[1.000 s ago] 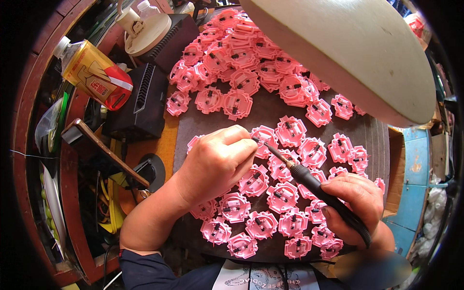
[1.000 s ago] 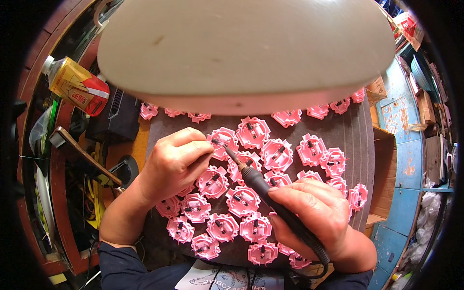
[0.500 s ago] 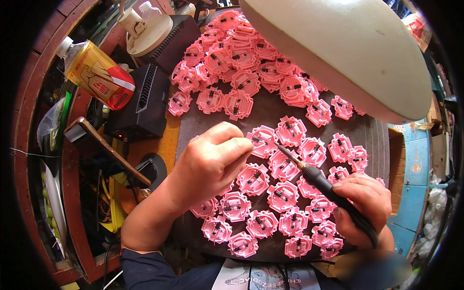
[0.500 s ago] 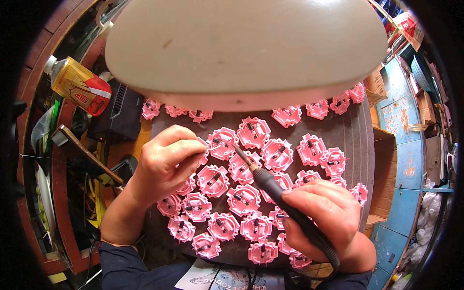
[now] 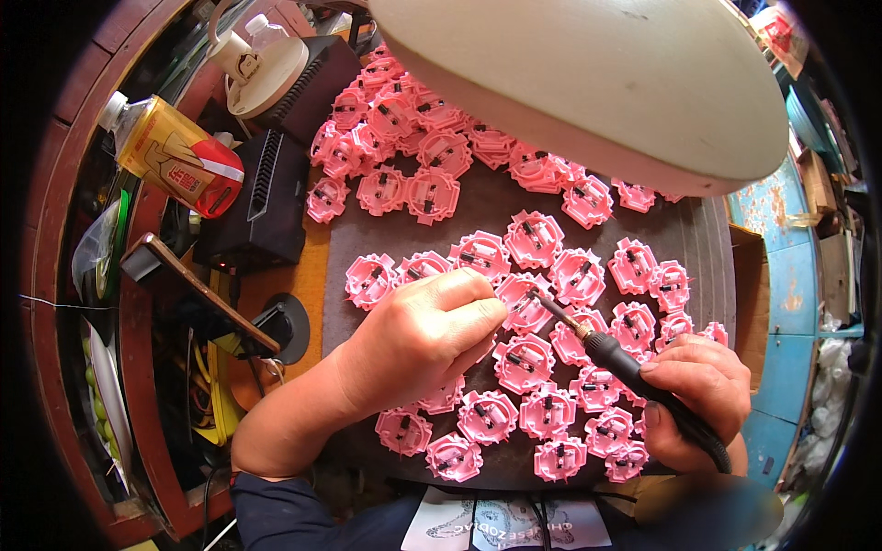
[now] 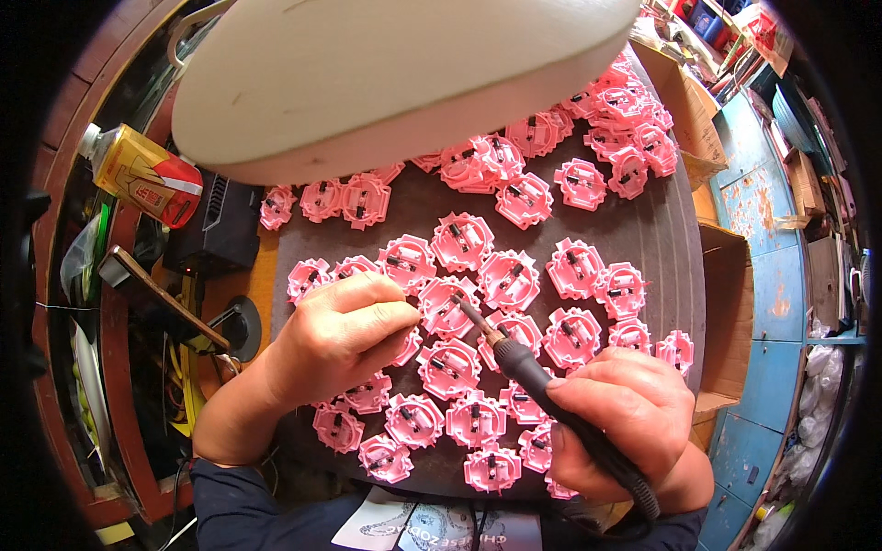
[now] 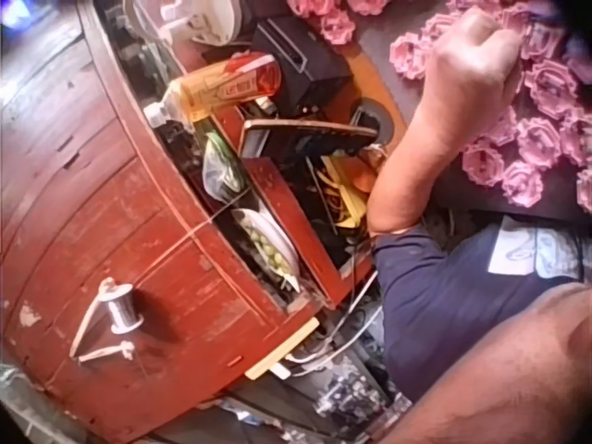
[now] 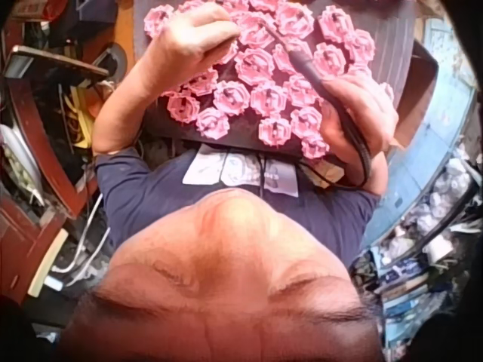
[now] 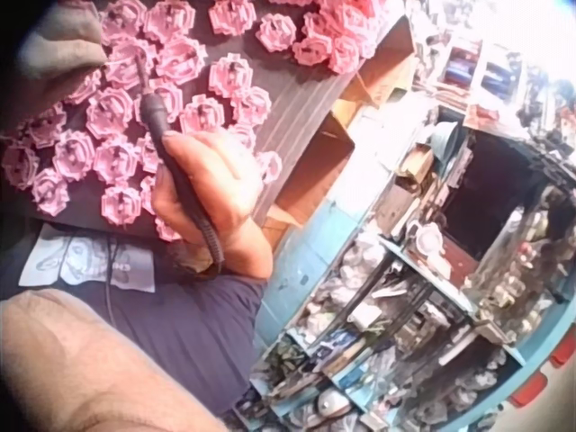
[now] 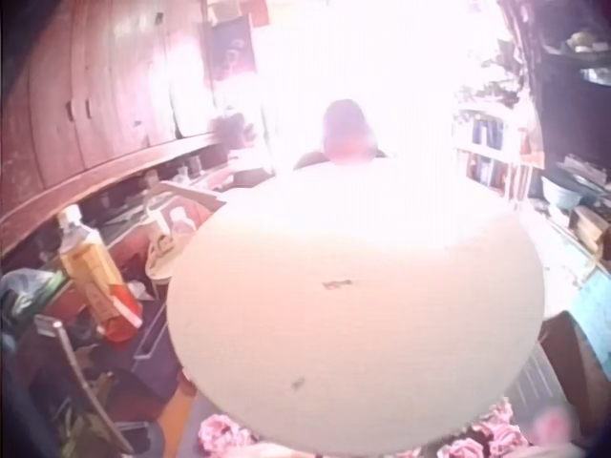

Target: The person uses a soldering iron to attach small black components to pink plastic pieces arranged on a work surface. The person handles each piece individually, applies the soldering iron to specific points, and then places the finished pieces into a cardboard box.

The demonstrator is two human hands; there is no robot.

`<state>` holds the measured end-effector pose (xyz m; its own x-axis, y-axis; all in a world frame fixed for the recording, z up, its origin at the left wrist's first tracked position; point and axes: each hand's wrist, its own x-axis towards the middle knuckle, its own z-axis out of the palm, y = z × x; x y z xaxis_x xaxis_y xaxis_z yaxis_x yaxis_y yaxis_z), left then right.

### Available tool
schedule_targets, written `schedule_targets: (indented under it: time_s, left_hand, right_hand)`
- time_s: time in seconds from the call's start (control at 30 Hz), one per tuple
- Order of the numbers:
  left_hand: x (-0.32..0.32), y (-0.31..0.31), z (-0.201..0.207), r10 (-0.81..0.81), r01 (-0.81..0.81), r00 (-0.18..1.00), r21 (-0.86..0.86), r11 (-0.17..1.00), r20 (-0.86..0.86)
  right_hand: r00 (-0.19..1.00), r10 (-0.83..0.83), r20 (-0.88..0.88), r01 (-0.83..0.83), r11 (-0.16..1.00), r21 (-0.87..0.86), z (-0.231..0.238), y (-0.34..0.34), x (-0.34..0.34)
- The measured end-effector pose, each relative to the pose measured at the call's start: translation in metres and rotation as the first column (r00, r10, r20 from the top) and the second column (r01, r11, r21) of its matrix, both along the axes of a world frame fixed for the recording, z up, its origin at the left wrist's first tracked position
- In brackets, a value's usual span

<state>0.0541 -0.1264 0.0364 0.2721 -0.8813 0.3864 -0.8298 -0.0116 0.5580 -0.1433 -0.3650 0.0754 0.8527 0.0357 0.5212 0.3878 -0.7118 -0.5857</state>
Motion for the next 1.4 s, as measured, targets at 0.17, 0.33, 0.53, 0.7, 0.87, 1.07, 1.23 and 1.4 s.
schedule_targets:
  time_s: [0.17, 0.33, 0.53, 0.7, 0.87, 1.07, 1.23, 1.4]
  left_hand:
    - [0.0, -0.003, -0.001, -0.028, 0.028, 1.0, 0.009, 1.0, -0.001]
    - [0.0, -0.006, -0.005, -0.062, 0.062, 0.998, 0.009, 0.998, -0.001]
    - [0.001, -0.007, -0.006, -0.063, 0.063, 0.998, 0.023, 0.998, 0.002]
    - [0.001, -0.008, -0.007, -0.068, 0.067, 0.998, 0.014, 0.998, 0.017]
    - [0.001, -0.008, -0.007, -0.061, 0.06, 0.998, 0.023, 0.998, 0.009]
    - [0.001, -0.008, -0.01, -0.054, 0.054, 0.998, 0.027, 0.998, 0.013]
    - [-0.001, -0.008, -0.006, -0.021, 0.023, 0.999, -0.044, 0.999, 0.049]
    - [-0.001, -0.005, -0.004, 0.024, -0.023, 0.999, -0.052, 0.998, 0.028]
  right_hand:
    - [1.0, 0.001, 0.022, -0.001, 1.0, -0.012, 0.001, -0.002, -0.002]
    - [1.0, 0.02, 0.015, -0.02, 1.0, -0.001, 0.002, -0.002, -0.003]
    - [1.0, 0.023, -0.007, -0.022, 0.999, 0.041, -0.001, -0.002, -0.004]
    - [1.0, 0.004, -0.005, -0.004, 0.999, 0.04, -0.001, -0.001, -0.004]
    - [1.0, -0.002, 0.004, 0.002, 0.999, 0.041, -0.002, 0.0, -0.005]
    - [1.0, 0.006, -0.002, -0.006, 1.0, 0.03, -0.001, -0.001, -0.005]
    - [1.0, 0.011, 0.013, -0.011, 1.0, 0.012, 0.003, -0.002, -0.004]
    - [1.0, 0.021, 0.006, -0.021, 1.0, 0.015, 0.003, -0.002, -0.004]
